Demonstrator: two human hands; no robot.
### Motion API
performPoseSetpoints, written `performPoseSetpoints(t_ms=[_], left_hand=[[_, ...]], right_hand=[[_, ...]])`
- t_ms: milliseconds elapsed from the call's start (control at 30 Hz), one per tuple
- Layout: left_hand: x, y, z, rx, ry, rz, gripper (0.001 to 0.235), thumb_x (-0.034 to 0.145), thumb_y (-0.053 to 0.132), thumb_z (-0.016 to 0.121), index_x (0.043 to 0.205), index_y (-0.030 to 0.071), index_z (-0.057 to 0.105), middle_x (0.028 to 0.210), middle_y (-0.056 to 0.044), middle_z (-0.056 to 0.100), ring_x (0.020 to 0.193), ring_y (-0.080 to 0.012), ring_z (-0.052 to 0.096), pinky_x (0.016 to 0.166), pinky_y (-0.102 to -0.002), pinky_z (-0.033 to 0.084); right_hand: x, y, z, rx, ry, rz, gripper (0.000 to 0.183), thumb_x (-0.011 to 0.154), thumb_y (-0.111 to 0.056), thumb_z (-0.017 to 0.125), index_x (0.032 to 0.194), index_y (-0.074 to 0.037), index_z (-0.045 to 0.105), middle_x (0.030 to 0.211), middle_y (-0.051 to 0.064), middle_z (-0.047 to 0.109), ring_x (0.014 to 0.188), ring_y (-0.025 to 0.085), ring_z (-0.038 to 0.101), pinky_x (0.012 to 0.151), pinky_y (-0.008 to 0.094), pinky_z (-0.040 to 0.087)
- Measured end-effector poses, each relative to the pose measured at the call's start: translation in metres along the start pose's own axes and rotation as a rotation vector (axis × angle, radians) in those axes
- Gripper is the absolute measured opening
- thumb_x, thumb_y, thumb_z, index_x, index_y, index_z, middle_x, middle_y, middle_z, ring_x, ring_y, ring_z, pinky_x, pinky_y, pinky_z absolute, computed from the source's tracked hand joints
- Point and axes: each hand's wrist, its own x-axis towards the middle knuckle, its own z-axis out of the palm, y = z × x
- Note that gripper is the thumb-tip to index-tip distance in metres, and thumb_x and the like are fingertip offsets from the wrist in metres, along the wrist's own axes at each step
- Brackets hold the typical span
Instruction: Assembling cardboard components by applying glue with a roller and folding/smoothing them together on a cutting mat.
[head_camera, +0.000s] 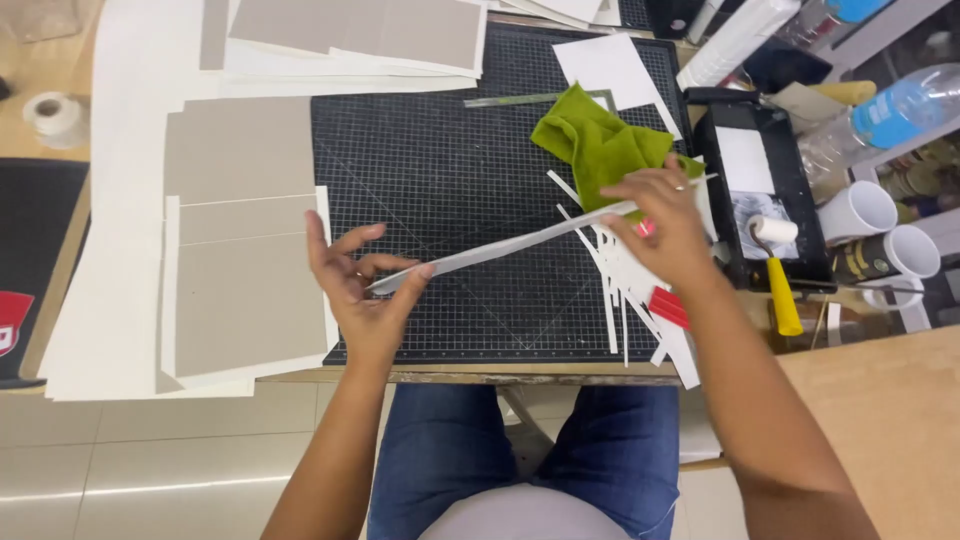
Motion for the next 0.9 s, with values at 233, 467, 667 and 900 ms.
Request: performPoseSetpoints(t_ms=[233,467,667,900], left_hand=[[-0.008,-0.010,-0.008,0.062,0.012,0.024,0.118,0.084,-0.007,0.085,0.165,0.016,0.002,0.125,-0.018,0.048,0.074,-0.0277,0.071,0.072,-0.040,0.065],[0.015,0.013,-0.033,0.086,-0.123,-0.140,0.100,0.090,0.000,0.075,0.164,0.005,0.008,0.125,-0.025,0.047,0.077,-0.0336,0.068,0.070,-0.045,0.061],[0.103,0.107,0.032,0.443,-0.809,-0.283,0.107,0.078,0.040,0.077,0.158,0.003,0.017,0.143,-0.031,0.047,0.115,-0.0455,0.062,0.078,-0.058,0.052],[0.102,0.014,0.130,0.530,-1.362,-0.244,0.116,0.067,0.036,0.088,0.161,0.003,0.027,0.115,-0.017,0.074,0.089,-0.0362,0.076,0.074,-0.047,0.062]], right_hand=[[0.004,-0.040,0.039,0.135,0.251,0.161,0.059,0.086,-0.044,0.088,0.128,-0.007,0.068,0.083,0.007,0.067,0.094,0.030,0.062,0.119,0.061,0.027],[0.000,-0.044,0.044,0.147,0.287,0.185,0.063,0.086,-0.038,0.089,0.133,-0.006,0.062,0.075,0.006,0.063,0.089,0.028,0.059,0.114,0.057,0.028],[-0.002,-0.054,0.036,0.145,0.239,0.204,0.061,0.089,-0.041,0.083,0.136,-0.010,0.058,0.080,0.001,0.059,0.090,0.022,0.059,0.117,0.055,0.029],[-0.009,-0.044,0.042,0.175,0.365,0.133,0.076,0.081,-0.045,0.092,0.140,-0.008,0.060,0.082,0.005,0.066,0.095,0.026,0.061,0.118,0.051,0.027]])
